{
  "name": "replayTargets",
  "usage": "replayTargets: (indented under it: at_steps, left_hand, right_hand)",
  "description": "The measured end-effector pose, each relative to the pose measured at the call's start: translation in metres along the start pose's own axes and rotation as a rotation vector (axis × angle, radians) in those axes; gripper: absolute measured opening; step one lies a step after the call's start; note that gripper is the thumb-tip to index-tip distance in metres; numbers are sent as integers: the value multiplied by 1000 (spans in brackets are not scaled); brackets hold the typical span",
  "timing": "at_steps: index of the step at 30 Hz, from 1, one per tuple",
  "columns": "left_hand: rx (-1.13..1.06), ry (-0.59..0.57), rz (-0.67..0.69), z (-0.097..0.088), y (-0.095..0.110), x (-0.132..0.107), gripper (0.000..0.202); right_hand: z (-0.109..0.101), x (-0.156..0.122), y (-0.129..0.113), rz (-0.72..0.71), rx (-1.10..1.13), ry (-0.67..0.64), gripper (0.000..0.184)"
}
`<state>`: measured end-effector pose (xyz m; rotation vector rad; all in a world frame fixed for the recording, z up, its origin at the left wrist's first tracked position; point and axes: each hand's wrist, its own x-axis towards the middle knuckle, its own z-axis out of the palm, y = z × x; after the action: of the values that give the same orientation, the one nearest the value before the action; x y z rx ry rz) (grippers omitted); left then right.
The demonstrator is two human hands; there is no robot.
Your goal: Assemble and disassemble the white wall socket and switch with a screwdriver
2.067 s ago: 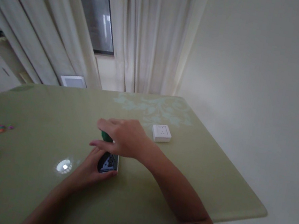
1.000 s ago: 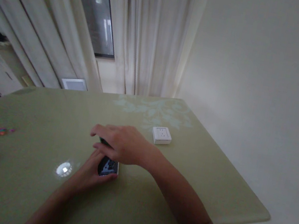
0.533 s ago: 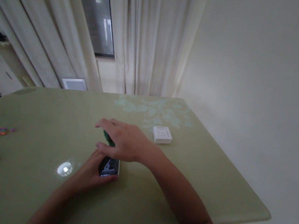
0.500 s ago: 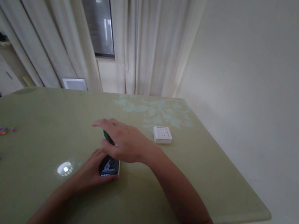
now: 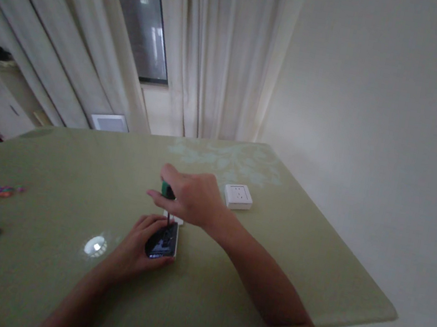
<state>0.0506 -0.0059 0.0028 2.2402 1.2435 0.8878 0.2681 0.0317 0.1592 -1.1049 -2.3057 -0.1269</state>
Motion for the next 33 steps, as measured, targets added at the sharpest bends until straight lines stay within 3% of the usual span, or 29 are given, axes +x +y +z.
replayTargets:
  at_steps: [4,7,9,11,14,18,21,27,33]
  left_hand:
    - [3,-54,41,-4,3,1,69]
    - [-37,-70,48,-3,8,1,73]
    - [-113,-12,23,-1,11,1,74]
    - [-268,94,-61,1,13,0,73]
    - [-718,238,-275,-1,12,0,70]
    - [-1376,334,-560,-14,6,6,72]
    - [-1616,437,-671,-21,-2,8,62]
    - [-1726,515,-608,-13,-21,6,50]
    - [-1705,489,-660,-6,-24,8,51]
  right_hand:
    - [-21,-6,20,127,247,295,39]
    - [-20,-17,40,266,473,394,41]
    - [-3,-31,53,420,703,441,45]
    - [22,-49,62,584,890,568,48]
    - [58,-72,70,706,993,663,51]
    - [79,-83,70,828,1204,649,54]
    - [82,-81,66,885,1334,602,54]
    - [93,-83,55,959,1460,537,55]
    - [99,-83,50,976,1490,523,54]
